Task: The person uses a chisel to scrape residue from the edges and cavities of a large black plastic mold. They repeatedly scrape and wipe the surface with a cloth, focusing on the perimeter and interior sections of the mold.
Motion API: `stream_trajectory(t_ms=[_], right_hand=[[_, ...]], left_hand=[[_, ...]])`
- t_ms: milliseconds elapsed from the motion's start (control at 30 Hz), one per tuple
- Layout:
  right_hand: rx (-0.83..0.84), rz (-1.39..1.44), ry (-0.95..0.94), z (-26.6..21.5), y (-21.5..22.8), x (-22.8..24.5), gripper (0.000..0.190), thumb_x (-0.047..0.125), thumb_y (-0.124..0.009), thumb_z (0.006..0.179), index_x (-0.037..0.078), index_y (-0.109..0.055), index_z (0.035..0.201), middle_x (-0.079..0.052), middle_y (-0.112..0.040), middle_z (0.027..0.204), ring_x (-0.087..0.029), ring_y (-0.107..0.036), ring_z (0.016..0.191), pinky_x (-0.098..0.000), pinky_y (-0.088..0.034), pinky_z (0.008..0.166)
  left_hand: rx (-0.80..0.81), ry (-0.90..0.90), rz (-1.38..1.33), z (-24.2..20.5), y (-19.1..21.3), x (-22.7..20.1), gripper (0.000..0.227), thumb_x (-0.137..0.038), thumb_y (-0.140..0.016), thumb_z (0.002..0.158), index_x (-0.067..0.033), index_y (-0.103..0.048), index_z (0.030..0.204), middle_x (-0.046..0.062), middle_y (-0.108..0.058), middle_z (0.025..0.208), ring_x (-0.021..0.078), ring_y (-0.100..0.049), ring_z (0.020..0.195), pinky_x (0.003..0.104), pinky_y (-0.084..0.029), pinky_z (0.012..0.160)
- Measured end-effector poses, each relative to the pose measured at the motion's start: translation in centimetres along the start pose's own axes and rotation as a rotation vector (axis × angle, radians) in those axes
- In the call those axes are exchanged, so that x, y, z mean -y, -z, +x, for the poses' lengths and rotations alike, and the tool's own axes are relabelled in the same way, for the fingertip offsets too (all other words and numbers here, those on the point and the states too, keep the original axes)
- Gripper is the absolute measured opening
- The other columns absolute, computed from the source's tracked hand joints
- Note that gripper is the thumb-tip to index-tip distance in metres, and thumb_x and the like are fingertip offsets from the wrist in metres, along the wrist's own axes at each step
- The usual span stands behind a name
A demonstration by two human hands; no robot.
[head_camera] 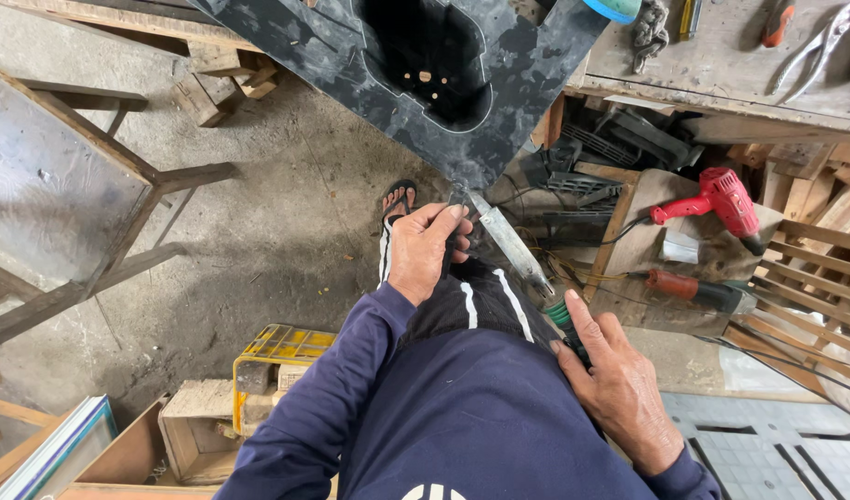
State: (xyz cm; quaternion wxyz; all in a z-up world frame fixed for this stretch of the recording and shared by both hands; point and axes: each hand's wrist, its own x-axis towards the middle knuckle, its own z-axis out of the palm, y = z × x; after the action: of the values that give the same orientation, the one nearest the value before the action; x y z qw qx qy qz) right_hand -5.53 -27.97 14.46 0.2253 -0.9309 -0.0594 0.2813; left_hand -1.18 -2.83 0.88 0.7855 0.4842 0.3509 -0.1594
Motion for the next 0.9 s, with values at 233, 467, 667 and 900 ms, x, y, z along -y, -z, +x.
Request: stream_trajectory(t_ms=[233, 467, 667, 900], right_hand=[[0.019, -0.012, 0.013, 0.4, 0.3, -0.2, 0.073, 0.025, -0.072, 0.084, 0.017, -0.045, 0.152, -0.012, -0.057, 0.094, -0.033, -0.065, 0.076, -0.0468, -0.052, 0.067], [-0.011, -0.012, 0.077, 0.9, 0.6, -0.1, 0.070, 0.026, -0.071, 0.085, 0.015, -0.047, 0.150, -0.013, -0.058, 0.095, -0.036, -0.065, 0.079, -0.0472, -0.052, 0.068], [0.041, -0.041, 0.025, 1.3, 0.4, -1.8, 0.069, 0.024, -0.071, 0.085, 0.016, -0.047, 0.149, -0.014, -0.061, 0.097, -0.037, -0.065, 0.082, -0.0479, -0.052, 0.069], [0.116, 0.589, -0.418, 0.7, -1.6, -7.1, 0.072, 0.017, -0.067, 0.091, 0.019, -0.044, 0.160, -0.009, -0.059, 0.085, -0.017, -0.045, 0.063, -0.0345, -0.042, 0.056]], left_hand=[[-0.015, 0.004, -0.065, -0.8, -0.5, 0.1, 0.028, -0.023, -0.066, 0.098, 0.0008, -0.071, 0.112, 0.008, -0.073, 0.087, 0.0121, -0.067, 0.066, 0.028, -0.056, 0.053], [-0.050, 0.023, -0.043, -0.7, -0.5, 0.5, 0.027, -0.026, -0.067, 0.097, -0.0002, -0.069, 0.103, 0.007, -0.070, 0.083, 0.0116, -0.063, 0.059, 0.027, -0.053, 0.044], [-0.091, -0.065, 0.019, -2.0, -0.5, 0.1, 0.028, -0.026, -0.065, 0.100, 0.0011, -0.068, 0.105, 0.004, -0.066, 0.084, 0.0086, -0.061, 0.061, 0.026, -0.053, 0.046], [0.080, 0.005, 0.101, -5.2, -3.2, -1.9, 0.032, -0.024, -0.053, 0.105, -0.0011, -0.068, 0.122, 0.009, -0.065, 0.075, 0.0116, -0.053, 0.050, 0.026, -0.043, 0.042]])
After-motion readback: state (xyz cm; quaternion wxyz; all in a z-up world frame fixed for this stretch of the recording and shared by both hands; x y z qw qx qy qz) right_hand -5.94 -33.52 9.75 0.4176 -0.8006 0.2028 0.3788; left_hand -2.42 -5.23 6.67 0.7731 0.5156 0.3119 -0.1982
